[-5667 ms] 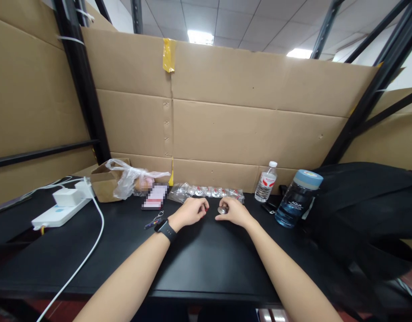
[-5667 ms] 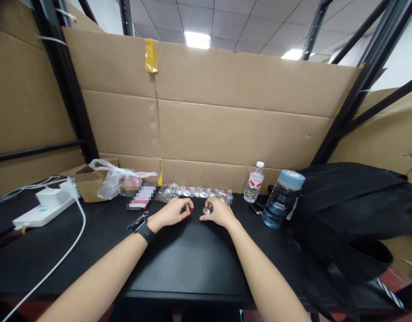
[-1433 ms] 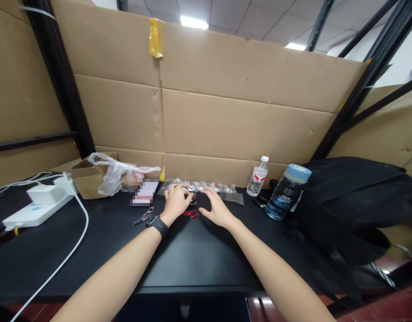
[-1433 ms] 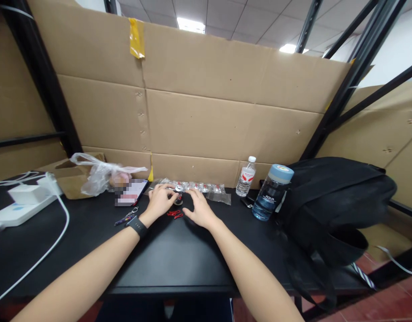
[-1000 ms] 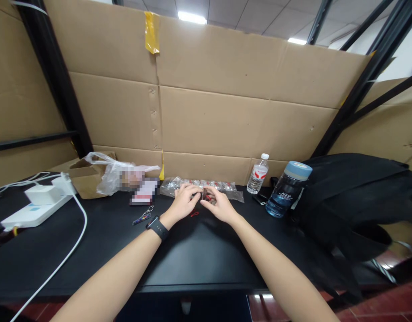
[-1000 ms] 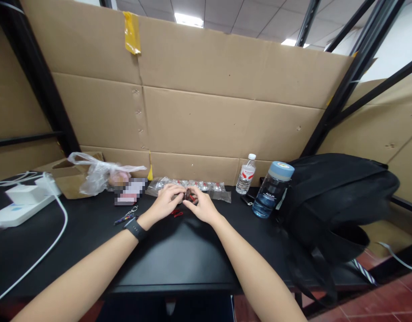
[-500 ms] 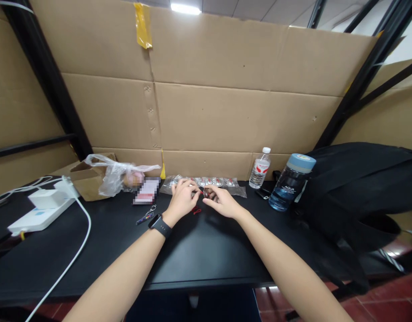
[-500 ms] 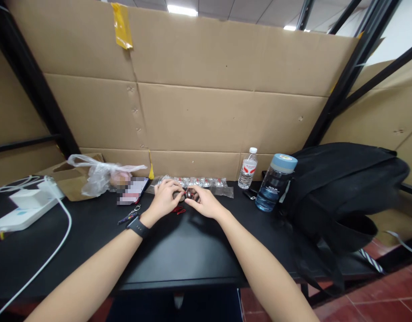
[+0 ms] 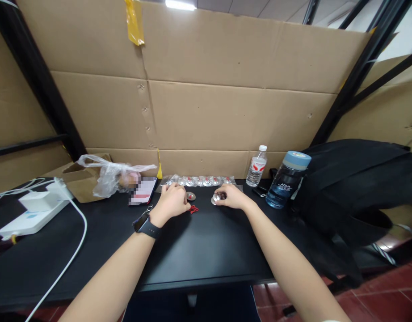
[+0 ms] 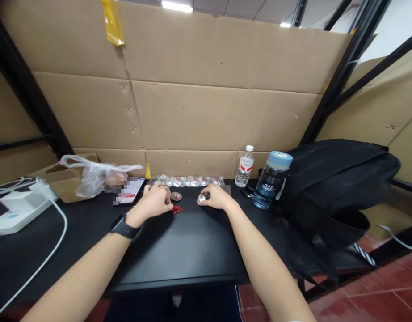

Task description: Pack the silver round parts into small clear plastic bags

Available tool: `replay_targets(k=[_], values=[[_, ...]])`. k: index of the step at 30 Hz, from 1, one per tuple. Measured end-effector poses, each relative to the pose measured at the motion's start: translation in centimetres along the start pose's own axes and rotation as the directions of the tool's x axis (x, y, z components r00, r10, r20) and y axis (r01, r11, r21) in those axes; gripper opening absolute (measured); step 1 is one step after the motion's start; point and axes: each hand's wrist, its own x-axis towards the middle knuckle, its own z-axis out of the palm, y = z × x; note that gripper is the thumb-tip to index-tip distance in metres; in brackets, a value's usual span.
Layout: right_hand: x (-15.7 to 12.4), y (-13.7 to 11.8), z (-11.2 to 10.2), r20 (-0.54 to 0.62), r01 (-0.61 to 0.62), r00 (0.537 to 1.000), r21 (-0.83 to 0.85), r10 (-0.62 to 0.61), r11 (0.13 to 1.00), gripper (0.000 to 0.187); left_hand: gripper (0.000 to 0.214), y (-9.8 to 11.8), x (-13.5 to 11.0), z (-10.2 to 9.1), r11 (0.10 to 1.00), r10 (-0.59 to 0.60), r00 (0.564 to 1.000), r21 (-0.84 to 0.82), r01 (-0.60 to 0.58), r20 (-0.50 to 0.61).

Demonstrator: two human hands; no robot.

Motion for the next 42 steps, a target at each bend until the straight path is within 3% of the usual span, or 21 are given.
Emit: replay_targets(k=[4, 7, 10, 13, 20, 26, 31, 34, 38, 42], values=[[0.0, 0.7, 0.6, 0.009, -0.010, 1.000, 0.024, 0.010, 1.000, 0.039, 0.021, -1.0, 0.4, 0.5, 0.999, -0.036, 0.999, 0.011, 0.036, 0.036], [0.0, 1.2, 1.0, 0.021, -0.028, 0.999, 0.063, 0.027, 0.998, 0.040, 0.023, -1.6, 0.6, 1.2, 0.999, -0.043, 0.999, 0.005, 0.043, -0.032], [0.0, 1.4, 1.1, 0.047, -0.033, 0.998, 0.073, 0.030, 0.997, 0.045, 0.035, -2.3, 0.8, 2.2, 0.999, 0.003, 0.994, -0.032, -0.006, -0.105], [0.0, 1.2, 0.8, 0.089, -0.030, 0.996, 0.064, 0.024, 0.997, 0.049, 0.044, -2.9, 0.9, 3.2, 0.996, 0.055, 0.997, -0.060, -0.058, -0.056], [0.0, 0.6, 0.5, 0.128, -0.051, 0.990, -0.037, 0.055, 0.998, 0.027, 0.033, -3.0, 1.4, 3.8, 0.998, 0.047, 0.999, -0.042, -0.046, 0.006], [-0.1, 0.6, 1.0, 0.107, -0.061, 0.992, -0.062, 0.068, 0.996, 0.051, 0.024, -2.9, 1.7, 3.5, 0.999, 0.043, 0.999, -0.010, -0.042, 0.027], [-0.1, 0.0, 1.0, 0.056, -0.034, 0.998, -0.028, 0.036, 0.999, 0.042, 0.017, -2.7, 1.8, 3.4, 0.999, 0.038, 0.999, -0.014, -0.038, 0.036], [0.0, -1.1, 1.2, -0.045, 0.039, 0.998, 0.051, -0.037, 0.998, 0.044, 0.014, -2.3, 1.8, 3.4, 0.998, 0.016, 1.000, -0.063, -0.017, -0.010], [0.3, -3.3, 2.2, -0.149, 0.141, 0.984, 0.308, -0.099, 0.941, 0.065, 0.013, -1.0, 1.6, 3.1, 0.971, -0.003, 0.998, -0.237, -0.013, -0.068], [0.5, -5.2, 3.2, -0.203, 0.182, 0.975, 0.500, -0.090, 0.847, 0.054, 0.014, 0.7, 1.4, 3.0, 0.900, 0.045, 0.993, -0.428, -0.086, -0.105]])
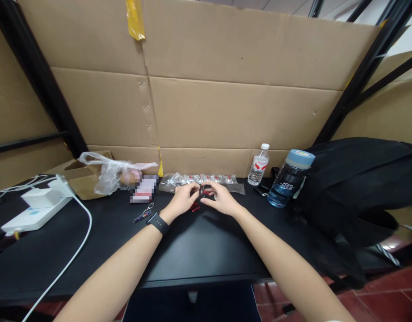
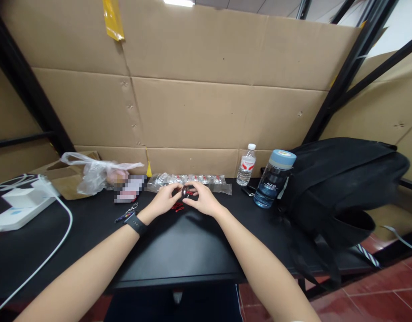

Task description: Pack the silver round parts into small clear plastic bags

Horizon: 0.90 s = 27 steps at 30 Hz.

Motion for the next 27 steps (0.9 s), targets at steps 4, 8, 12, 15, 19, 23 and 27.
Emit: replay_targets(k=[4, 8, 12, 15, 19, 23, 27], values=[[0.0, -0.7, 0.4, -0.025, -0.003, 1.000, 0.031, 0.003, 1.000, 0.043, 0.015, 0.5, 0.0, 0.0, 0.999, 0.004, 1.000, -0.038, -0.003, 0.019], [0.1, -0.4, -0.9, -0.023, -0.019, 1.000, -0.154, 0.015, 0.988, 0.041, 0.016, -0.3, -0.2, -0.8, 0.983, -0.026, 0.997, 0.185, 0.012, 0.074], [0.0, 0.8, -3.2, -0.017, -0.093, 0.995, -0.395, 0.094, 0.914, 0.028, 0.018, -1.6, -0.4, -1.7, 0.939, -0.081, 0.984, 0.342, 0.022, 0.160], [-0.2, 2.0, -4.8, 0.001, -0.160, 0.983, -0.482, 0.183, 0.862, 0.024, 0.023, -2.4, -0.4, -2.0, 0.924, -0.124, 0.962, 0.381, 0.022, 0.244], [-0.4, 3.1, -5.6, 0.064, -0.194, 0.962, -0.528, 0.266, 0.827, 0.023, 0.033, -2.5, -0.3, -2.2, 0.922, -0.102, 0.958, 0.387, -0.010, 0.267], [-0.4, 3.6, -5.5, 0.111, -0.183, 0.953, -0.532, 0.283, 0.827, 0.025, 0.043, -1.9, -0.5, -2.4, 0.950, 0.013, 0.933, 0.285, -0.123, 0.360], [-0.4, 3.5, -5.6, 0.157, -0.147, 0.953, -0.503, 0.258, 0.852, 0.031, 0.054, -1.7, -0.7, -2.5, 0.945, 0.041, 0.912, 0.281, -0.168, 0.407]])
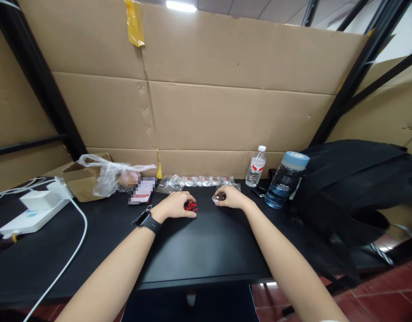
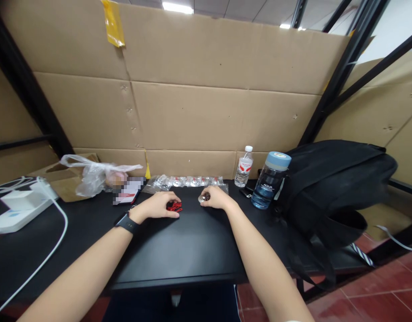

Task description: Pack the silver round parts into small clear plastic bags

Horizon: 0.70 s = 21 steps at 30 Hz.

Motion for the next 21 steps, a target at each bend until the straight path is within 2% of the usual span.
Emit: replay_targets(k=[5, 10, 13, 16, 18, 21], values=[[-0.1, -0.2, -0.1, 0.017, -0.009, 1.000, 0.004, 0.009, 1.000, 0.028, 0.036, -0.2, -0.1, -0.1, 1.000, 0.029, 1.000, -0.010, -0.029, 0.010], [-0.1, -0.7, -0.5, 0.073, 0.038, 0.996, 0.071, -0.043, 0.997, 0.025, 0.027, -0.1, -0.1, -0.4, 0.995, 0.061, 0.998, -0.075, -0.060, 0.009], [-0.2, -0.2, -0.9, 0.036, 0.077, 0.996, 0.053, -0.079, 0.996, 0.024, 0.026, 0.2, -0.2, -0.6, 0.994, 0.062, 0.998, -0.093, -0.061, 0.013], [-0.4, 1.2, -1.0, -0.070, -0.003, 0.998, -0.062, -0.001, 0.998, 0.046, 0.023, 0.4, -0.3, -0.8, 0.989, 0.067, 0.998, -0.134, -0.065, 0.012], [-0.7, 2.3, -0.9, -0.074, -0.089, 0.994, -0.118, 0.080, 0.989, 0.056, 0.024, 0.4, -0.3, -0.8, 0.986, 0.072, 0.997, -0.154, -0.072, -0.003], [-0.9, 3.1, -0.7, -0.050, -0.188, 0.982, -0.169, 0.182, 0.967, 0.045, 0.027, 0.5, -0.2, -0.4, 0.989, 0.067, 0.995, -0.129, -0.076, -0.077]])
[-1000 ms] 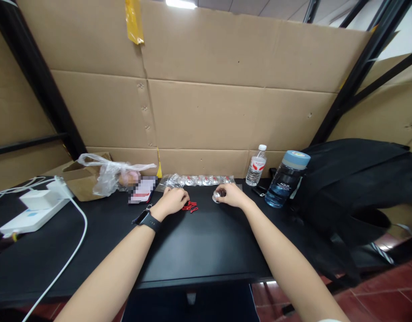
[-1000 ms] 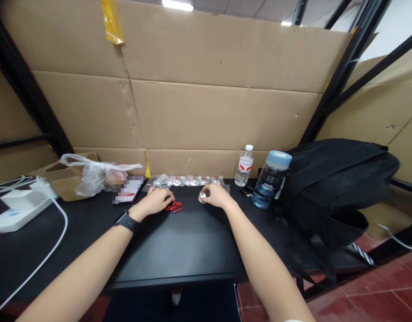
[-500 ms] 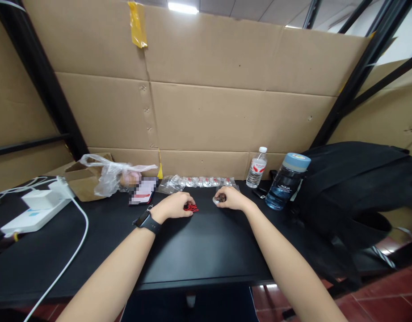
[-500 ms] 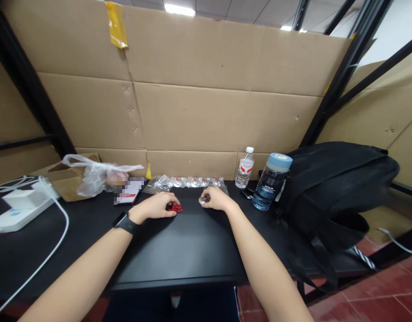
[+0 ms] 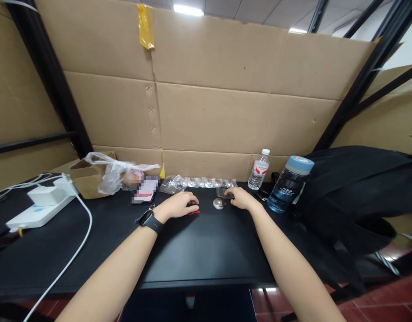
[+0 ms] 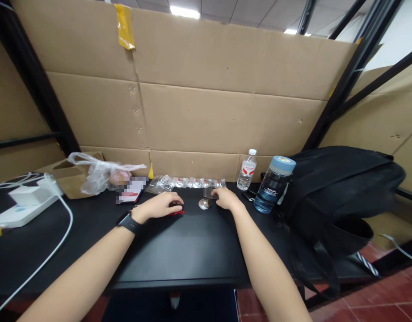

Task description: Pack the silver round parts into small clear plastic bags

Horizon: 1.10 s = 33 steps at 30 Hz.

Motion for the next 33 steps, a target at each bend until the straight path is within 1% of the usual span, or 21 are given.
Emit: replay_targets(k=[2, 3, 4, 6, 7, 9, 10, 11, 12, 13, 14, 16, 17, 19, 22, 24, 26, 27, 30, 33], values=[[0.0, -0.2, 0.0, -0.048, -0.054, 0.997, -0.027, 0.053, 0.998, 0.035, 0.027, 0.1, 0.2, 0.5, 0.999, 0.009, 0.998, 0.031, -0.008, -0.061], [0.1, -0.6, -0.2, -0.091, -0.059, 0.994, -0.023, 0.057, 0.998, 0.031, 0.028, 0.2, 0.3, 0.8, 0.999, 0.015, 0.996, 0.042, -0.011, -0.093], [0.1, -1.0, -0.3, -0.134, -0.036, 0.990, -0.002, 0.035, 0.999, 0.028, 0.029, 0.4, 0.4, 1.1, 0.999, 0.019, 0.992, 0.050, -0.013, -0.129], [0.3, -2.2, -0.7, -0.216, 0.088, 0.974, 0.096, -0.066, 0.991, 0.026, 0.036, 0.9, 0.6, 1.5, 0.999, 0.010, 0.975, 0.050, 0.002, -0.222], [0.3, -2.9, -0.9, -0.255, 0.168, 0.959, 0.167, -0.122, 0.971, 0.025, 0.044, 1.2, 0.7, 1.6, 0.999, -0.004, 0.962, 0.044, 0.016, -0.274], [0.3, -4.5, -1.0, -0.317, 0.302, 0.928, 0.337, -0.195, 0.892, 0.019, 0.064, 1.8, 0.9, 1.7, 0.999, -0.031, 0.933, 0.017, 0.040, -0.359], [0.2, -5.2, -1.0, -0.332, 0.344, 0.919, 0.423, -0.210, 0.838, 0.015, 0.071, 2.0, 1.0, 1.7, 0.999, -0.039, 0.920, -0.002, 0.042, -0.390], [0.1, -6.0, -0.9, -0.333, 0.372, 0.916, 0.501, -0.223, 0.781, 0.012, 0.073, 2.2, 1.1, 1.6, 0.999, -0.041, 0.910, -0.022, 0.034, -0.412], [0.0, -6.7, -0.8, -0.322, 0.386, 0.917, 0.568, -0.235, 0.727, 0.009, 0.069, 2.3, 1.1, 1.6, 0.999, -0.033, 0.906, -0.043, 0.017, -0.422], [0.0, -7.2, -0.7, -0.305, 0.387, 0.921, 0.620, -0.244, 0.683, 0.008, 0.059, 2.4, 1.2, 1.6, 0.998, -0.023, 0.907, -0.061, -0.004, -0.421], [-0.1, -7.7, -0.5, -0.289, 0.377, 0.926, 0.656, -0.243, 0.654, 0.008, 0.044, 2.5, 1.2, 1.7, 0.997, -0.012, 0.911, -0.080, -0.023, -0.411], [-0.1, -8.2, -0.1, -0.267, 0.339, 0.940, 0.696, -0.210, 0.633, 0.011, 0.020, 2.8, 1.3, 1.9, 0.991, -0.005, 0.928, -0.124, -0.045, -0.374], [0.0, -8.2, 0.1, -0.265, 0.318, 0.947, 0.706, -0.180, 0.633, 0.014, 0.015, 2.8, 1.4, 2.1, 0.988, -0.010, 0.934, -0.146, -0.045, -0.356], [0.3, -7.9, 0.4, -0.275, 0.281, 0.955, 0.713, -0.113, 0.643, 0.018, 0.015, 2.8, 1.5, 2.2, 0.986, -0.038, 0.934, -0.166, -0.023, -0.355], [0.6, -7.2, 0.5, -0.295, 0.241, 0.955, 0.697, -0.037, 0.675, 0.022, 0.017, 1.6, 1.6, 1.9, 0.995, -0.093, 0.903, -0.081, 0.065, -0.419], [0.6, -6.9, 0.4, -0.302, 0.223, 0.953, 0.661, -0.018, 0.717, 0.020, 0.018, 0.1, 1.6, 1.4, 0.985, -0.144, 0.871, 0.012, 0.170, -0.470], [0.4, -6.9, 0.2, -0.319, 0.246, 0.946, 0.595, -0.055, 0.765, 0.019, 0.021, -1.6, 1.6, 0.9, 0.950, -0.225, 0.825, 0.071, 0.304, -0.518], [0.3, -7.0, 0.1, -0.333, 0.270, 0.939, 0.556, -0.087, 0.786, 0.020, 0.022, -2.3, 1.6, 0.8, 0.927, -0.258, 0.815, 0.104, 0.360, -0.519], [-0.1, -7.4, -0.1, -0.365, 0.340, 0.914, 0.453, -0.176, 0.824, 0.024, 0.020, -3.6, 1.5, 1.0, 0.851, -0.329, 0.811, 0.221, 0.477, -0.483], [-0.3, -7.7, -0.2, -0.360, 0.359, 0.908, 0.406, -0.214, 0.840, 0.026, 0.022, -3.7, 1.4, 1.6, 0.776, -0.376, 0.800, 0.313, 0.547, -0.467]])
